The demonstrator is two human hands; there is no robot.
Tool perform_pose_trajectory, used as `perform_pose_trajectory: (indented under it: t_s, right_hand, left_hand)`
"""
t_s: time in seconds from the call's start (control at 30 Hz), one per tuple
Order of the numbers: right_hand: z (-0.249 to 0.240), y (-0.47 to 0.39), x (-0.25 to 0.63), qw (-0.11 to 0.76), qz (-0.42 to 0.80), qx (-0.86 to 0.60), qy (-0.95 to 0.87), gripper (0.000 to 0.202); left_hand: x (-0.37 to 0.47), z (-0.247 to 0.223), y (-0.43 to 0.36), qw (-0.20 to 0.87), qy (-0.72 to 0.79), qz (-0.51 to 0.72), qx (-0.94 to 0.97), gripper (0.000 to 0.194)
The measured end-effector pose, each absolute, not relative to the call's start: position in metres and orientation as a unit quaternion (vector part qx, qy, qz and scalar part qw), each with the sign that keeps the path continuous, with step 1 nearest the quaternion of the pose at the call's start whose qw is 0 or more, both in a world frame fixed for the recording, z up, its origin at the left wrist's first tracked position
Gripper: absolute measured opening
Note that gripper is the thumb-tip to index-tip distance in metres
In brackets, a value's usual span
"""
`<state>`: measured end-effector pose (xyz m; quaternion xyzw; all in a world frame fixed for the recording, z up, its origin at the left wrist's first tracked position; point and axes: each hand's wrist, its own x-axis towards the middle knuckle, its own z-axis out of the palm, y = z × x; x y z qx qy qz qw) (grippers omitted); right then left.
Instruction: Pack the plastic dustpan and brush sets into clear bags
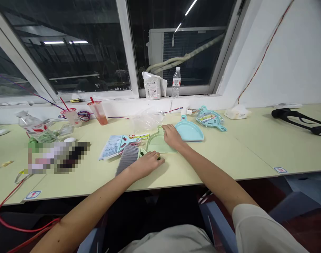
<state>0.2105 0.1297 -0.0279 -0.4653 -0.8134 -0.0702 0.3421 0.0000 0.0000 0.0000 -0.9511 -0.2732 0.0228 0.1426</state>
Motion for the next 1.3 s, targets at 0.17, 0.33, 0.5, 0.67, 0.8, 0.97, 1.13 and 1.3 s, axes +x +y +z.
perform_pose_trajectory:
  t_s: [0.17,0.33,0.5,0.67,0.8,0.97,1.13,1.3]
  right_hand:
    - [-0.017,0.127,0.221,0.437,-0.039,-0.414,-0.797,0.028]
    - [0.004,0.120,0.242,0.451,0.150,-0.424,-0.771,0.022]
    - [0.030,0.098,0.289,0.194,0.471,-0.403,-0.760,0.016]
    - [0.019,0.085,0.309,-0.054,0.522,-0.466,-0.713,0.019]
    - [0.003,0.089,0.289,-0.106,0.523,-0.478,-0.697,0.019]
    - [0.005,0.091,0.283,-0.118,0.534,-0.489,-0.679,0.021]
    - [0.005,0.093,0.294,-0.103,0.538,-0.496,-0.673,0.020]
    - [-0.001,0.097,0.296,-0.086,0.549,-0.485,-0.675,0.022]
  left_hand:
    - [-0.003,-0.006,0.011,0.168,-0.274,0.024,-0.947,0.031]
    - [0.021,0.001,-0.013,0.238,-0.274,-0.036,-0.931,0.039]
    - [0.067,-0.008,-0.033,0.179,-0.131,-0.081,-0.972,0.015]
    - [0.080,-0.030,-0.017,0.085,-0.172,-0.070,-0.979,0.013]
    - [0.077,-0.033,-0.014,0.036,-0.257,-0.088,-0.962,0.015]
    - [0.079,-0.031,-0.016,0.003,-0.297,-0.089,-0.951,0.016]
    - [0.080,-0.030,-0.014,-0.014,-0.306,-0.098,-0.947,0.015]
    - [0.080,-0.029,-0.016,-0.015,-0.318,-0.091,-0.944,0.016]
